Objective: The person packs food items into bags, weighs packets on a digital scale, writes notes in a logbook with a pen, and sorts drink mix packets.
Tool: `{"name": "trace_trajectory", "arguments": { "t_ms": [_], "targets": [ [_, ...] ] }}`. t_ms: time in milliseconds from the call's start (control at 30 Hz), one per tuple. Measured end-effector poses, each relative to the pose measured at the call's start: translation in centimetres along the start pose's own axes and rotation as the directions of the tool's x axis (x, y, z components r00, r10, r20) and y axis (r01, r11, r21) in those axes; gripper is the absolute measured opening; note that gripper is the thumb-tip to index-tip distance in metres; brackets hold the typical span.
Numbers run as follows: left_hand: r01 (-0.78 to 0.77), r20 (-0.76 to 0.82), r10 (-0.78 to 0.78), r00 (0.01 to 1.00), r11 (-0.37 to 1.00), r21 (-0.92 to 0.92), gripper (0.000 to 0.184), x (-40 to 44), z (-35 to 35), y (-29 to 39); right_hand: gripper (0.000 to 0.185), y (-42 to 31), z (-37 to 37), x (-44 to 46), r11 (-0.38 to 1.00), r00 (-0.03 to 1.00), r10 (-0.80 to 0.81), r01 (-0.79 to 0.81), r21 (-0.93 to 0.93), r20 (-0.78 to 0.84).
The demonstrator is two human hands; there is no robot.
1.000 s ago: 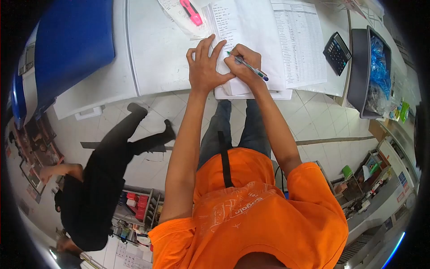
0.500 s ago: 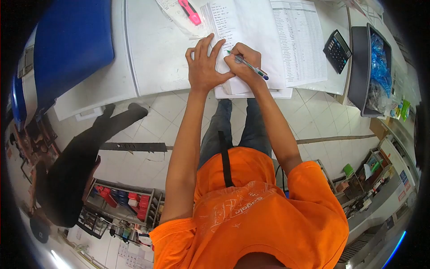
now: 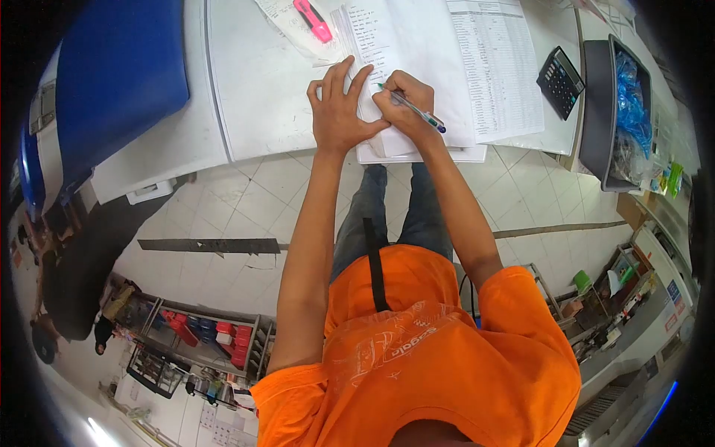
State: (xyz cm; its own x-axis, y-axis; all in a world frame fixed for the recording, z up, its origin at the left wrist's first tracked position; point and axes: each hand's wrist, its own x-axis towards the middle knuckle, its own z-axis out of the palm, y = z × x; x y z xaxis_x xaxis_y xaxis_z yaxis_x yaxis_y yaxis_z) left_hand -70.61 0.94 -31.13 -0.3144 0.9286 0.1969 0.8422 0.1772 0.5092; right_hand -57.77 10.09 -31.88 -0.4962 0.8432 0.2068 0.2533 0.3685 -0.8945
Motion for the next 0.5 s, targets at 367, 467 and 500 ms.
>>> {"name": "trace_trajectory", "arguments": {
  "t_ms": [367, 467, 500],
  "targets": [
    [-0.004, -0.002, 0.003, 1.000, 1.000, -0.007, 0.094, 0.01, 0.05, -0.12, 0.012, -0.23, 0.05, 0.07, 0.999, 0.999, 0.003, -0.001, 0.040, -0.033],
    [-0.004, -0.003, 0.004, 1.000, 1.000, -0.022, 0.093, -0.04, -0.02, -0.04, 0.012, -0.30, -0.06, -0.03, 0.998, 0.999, 0.029, -0.028, 0.053, -0.029],
    [-0.002, -0.002, 0.002, 1.000, 1.000, -0.027, 0.091, -0.03, -0.02, -0.05, 0.011, -0.26, -0.10, -0.08, 0.998, 0.999, 0.039, -0.038, 0.057, -0.025]
  ]
}}
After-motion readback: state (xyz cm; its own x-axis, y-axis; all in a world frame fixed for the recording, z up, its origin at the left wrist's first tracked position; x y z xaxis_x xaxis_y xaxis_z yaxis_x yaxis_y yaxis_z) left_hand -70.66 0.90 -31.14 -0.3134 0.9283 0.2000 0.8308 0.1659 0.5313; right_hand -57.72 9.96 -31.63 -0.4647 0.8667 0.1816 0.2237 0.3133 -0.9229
